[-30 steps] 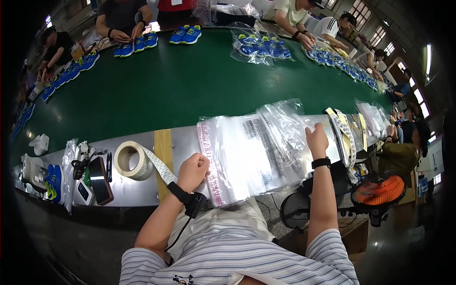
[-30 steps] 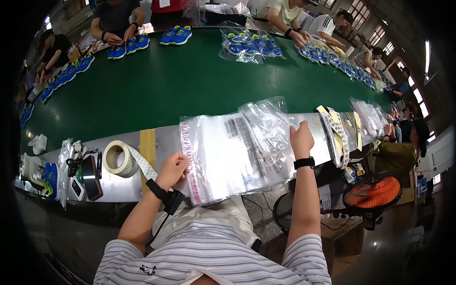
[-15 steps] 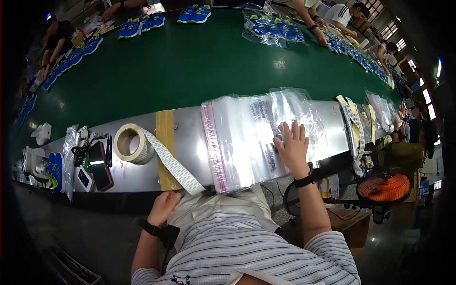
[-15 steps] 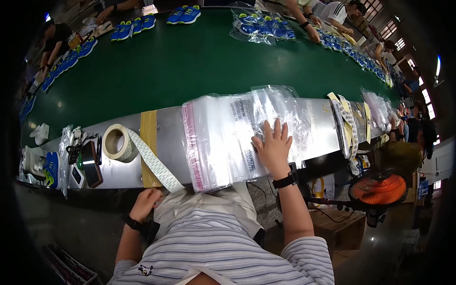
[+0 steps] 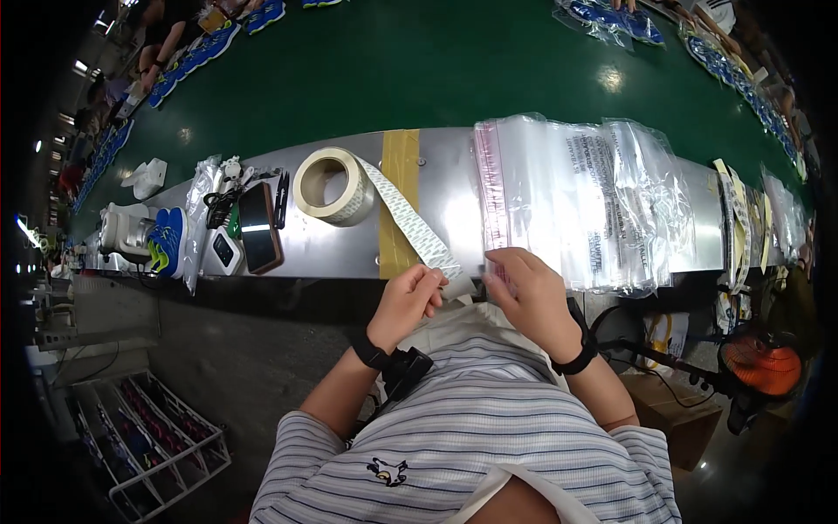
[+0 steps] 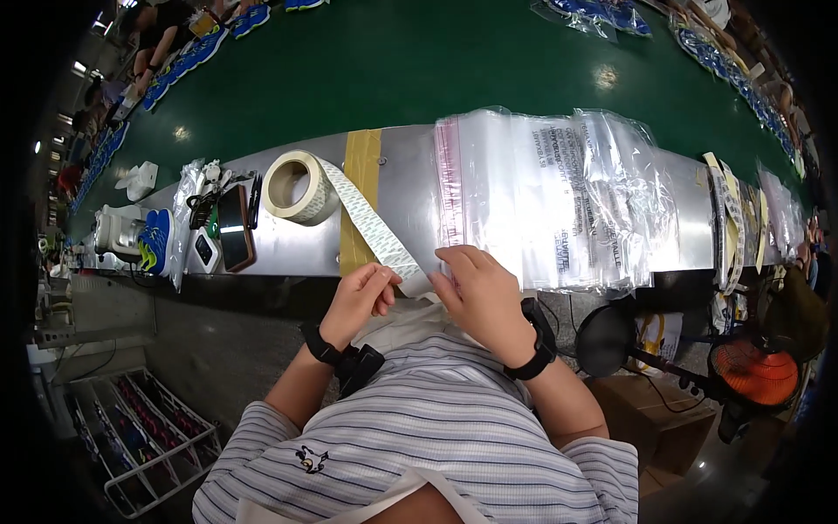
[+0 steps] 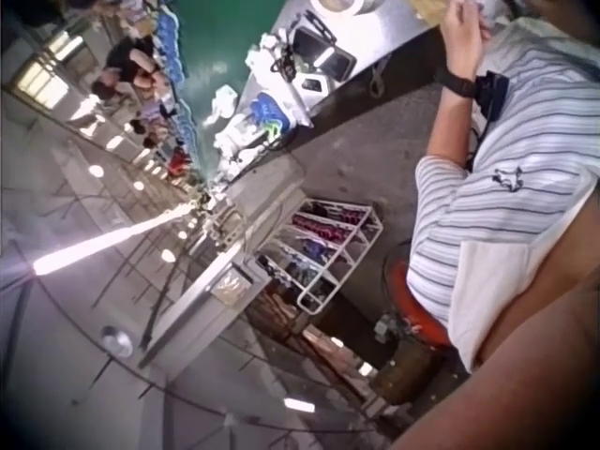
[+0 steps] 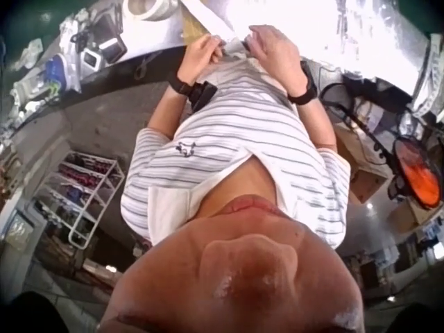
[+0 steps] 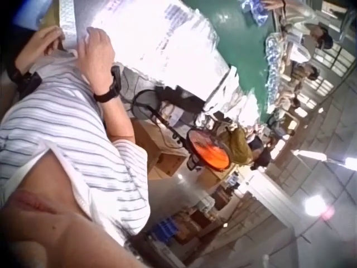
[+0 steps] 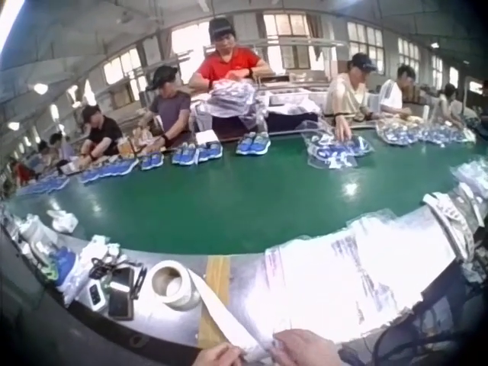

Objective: Peeling small white labels from a roll and applying them to plastic bags on an assembly line.

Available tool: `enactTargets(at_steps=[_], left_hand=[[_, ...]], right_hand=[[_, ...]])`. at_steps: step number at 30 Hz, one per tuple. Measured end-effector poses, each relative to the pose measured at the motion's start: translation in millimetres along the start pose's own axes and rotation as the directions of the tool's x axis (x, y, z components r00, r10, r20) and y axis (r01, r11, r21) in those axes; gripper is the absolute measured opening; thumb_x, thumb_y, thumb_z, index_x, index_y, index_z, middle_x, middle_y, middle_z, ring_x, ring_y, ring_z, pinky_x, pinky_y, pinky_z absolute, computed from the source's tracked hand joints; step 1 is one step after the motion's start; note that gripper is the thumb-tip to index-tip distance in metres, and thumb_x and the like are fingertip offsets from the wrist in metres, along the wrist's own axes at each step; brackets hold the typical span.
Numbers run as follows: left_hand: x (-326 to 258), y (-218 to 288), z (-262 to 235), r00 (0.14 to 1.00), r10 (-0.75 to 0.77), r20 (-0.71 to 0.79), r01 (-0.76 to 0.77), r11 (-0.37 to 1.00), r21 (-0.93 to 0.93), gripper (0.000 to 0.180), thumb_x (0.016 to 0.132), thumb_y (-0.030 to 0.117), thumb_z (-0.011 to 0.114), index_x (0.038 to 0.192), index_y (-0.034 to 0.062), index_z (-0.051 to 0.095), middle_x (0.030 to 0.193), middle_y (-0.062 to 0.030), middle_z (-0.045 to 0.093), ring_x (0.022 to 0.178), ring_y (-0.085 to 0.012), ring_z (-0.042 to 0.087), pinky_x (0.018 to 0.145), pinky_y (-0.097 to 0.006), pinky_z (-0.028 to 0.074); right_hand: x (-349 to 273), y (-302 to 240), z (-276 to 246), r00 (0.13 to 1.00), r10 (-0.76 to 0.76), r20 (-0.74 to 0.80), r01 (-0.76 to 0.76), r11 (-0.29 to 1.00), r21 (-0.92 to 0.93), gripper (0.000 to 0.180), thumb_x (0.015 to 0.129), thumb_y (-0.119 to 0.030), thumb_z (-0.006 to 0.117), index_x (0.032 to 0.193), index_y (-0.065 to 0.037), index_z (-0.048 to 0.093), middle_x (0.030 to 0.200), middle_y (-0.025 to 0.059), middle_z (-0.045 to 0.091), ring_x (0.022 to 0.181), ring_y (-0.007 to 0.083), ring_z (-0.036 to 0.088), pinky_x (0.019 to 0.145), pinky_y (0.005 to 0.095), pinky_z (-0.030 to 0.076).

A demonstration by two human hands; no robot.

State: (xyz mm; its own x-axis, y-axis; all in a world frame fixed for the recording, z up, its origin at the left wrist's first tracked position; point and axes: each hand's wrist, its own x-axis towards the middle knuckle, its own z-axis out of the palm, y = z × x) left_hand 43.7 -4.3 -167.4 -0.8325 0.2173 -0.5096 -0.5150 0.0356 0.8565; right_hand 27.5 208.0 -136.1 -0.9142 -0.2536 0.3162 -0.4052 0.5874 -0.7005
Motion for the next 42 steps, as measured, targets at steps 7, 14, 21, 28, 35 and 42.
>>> enactTargets(at_steps=[7,14,21,28,35,42], left_hand=[[12.3,-12.6,0.9,0.825,0.393,-0.406,-0.149,0.844,0.515,0.036,0.080,0.023,0.071,0.097,-0.0006,0.050,0.062,-0.0063,0.057,0.051,-0.0205,0.055,0.052,-0.034,0.044],[24.8,10.1,-15.3,0.990,0.132,-0.054,-0.138,0.983,-0.124,0.012,0.092,0.014,0.057,0.086,0.0047,0.054,0.063,0.0023,0.054,0.053,-0.0044,0.049,0.049,-0.020,0.038],[31.0,9.3,-60.2,0.946,0.105,-0.308,-0.250,0.841,-0.480,0.022,0.096,0.025,0.050,0.102,0.0040,0.055,0.093,-0.0077,0.061,0.077,-0.0150,0.060,0.064,-0.027,0.050],[-5.5,12.1,-83.0,0.687,0.273,-0.673,-0.454,0.885,-0.103,0.019,0.094,0.014,0.052,0.109,0.0030,0.052,0.099,-0.0079,0.059,0.082,-0.0130,0.057,0.070,-0.025,0.047],[-31.4,52.7,19.9,0.850,0.527,0.031,-0.457,0.705,0.542,0.021,0.079,-0.002,0.065,0.101,-0.0014,0.063,0.096,-0.0094,0.060,0.074,-0.0133,0.060,0.066,-0.024,0.049],[-24.1,46.8,29.4,0.874,0.479,0.088,-0.466,0.771,0.434,0.018,0.082,0.004,0.065,0.099,-0.0021,0.063,0.093,-0.0107,0.064,0.081,-0.0165,0.064,0.070,-0.026,0.052]], right_hand=[[7.2,7.1,12.7,0.957,0.151,0.247,-0.167,0.985,0.043,0.020,0.083,-0.017,0.065,0.099,-0.003,0.065,0.084,0.0111,0.065,0.067,0.0244,0.063,0.061,0.0322,0.049],[13.3,-0.5,29.1,0.931,0.217,0.295,-0.253,0.963,0.090,0.023,0.085,-0.016,0.064,0.099,0.002,0.062,0.077,0.0106,0.063,0.064,0.0169,0.061,0.060,0.0282,0.047],[-3.9,8.7,9.3,0.746,0.329,0.579,-0.646,0.570,0.508,0.015,0.087,-0.012,0.063,0.087,0.002,0.061,0.066,0.0007,0.055,0.062,0.0052,0.046,0.056,0.0234,0.039],[-13.2,4.3,-21.6,0.720,0.263,0.642,-0.580,0.736,0.349,0.015,0.085,-0.014,0.066,0.083,0.001,0.062,0.064,0.0025,0.056,0.058,0.0068,0.046,0.054,0.0245,0.040],[1.6,-8.3,3.4,0.823,0.286,0.492,-0.542,0.654,0.527,0.013,0.088,-0.011,0.064,0.088,0.002,0.063,0.069,0.0002,0.060,0.062,0.0050,0.054,0.056,0.0209,0.045],[2.6,-8.2,-1.8,0.844,0.310,0.438,-0.508,0.724,0.466,0.013,0.089,-0.010,0.062,0.091,0.002,0.064,0.072,0.0032,0.062,0.064,0.0070,0.056,0.057,0.0225,0.048]])
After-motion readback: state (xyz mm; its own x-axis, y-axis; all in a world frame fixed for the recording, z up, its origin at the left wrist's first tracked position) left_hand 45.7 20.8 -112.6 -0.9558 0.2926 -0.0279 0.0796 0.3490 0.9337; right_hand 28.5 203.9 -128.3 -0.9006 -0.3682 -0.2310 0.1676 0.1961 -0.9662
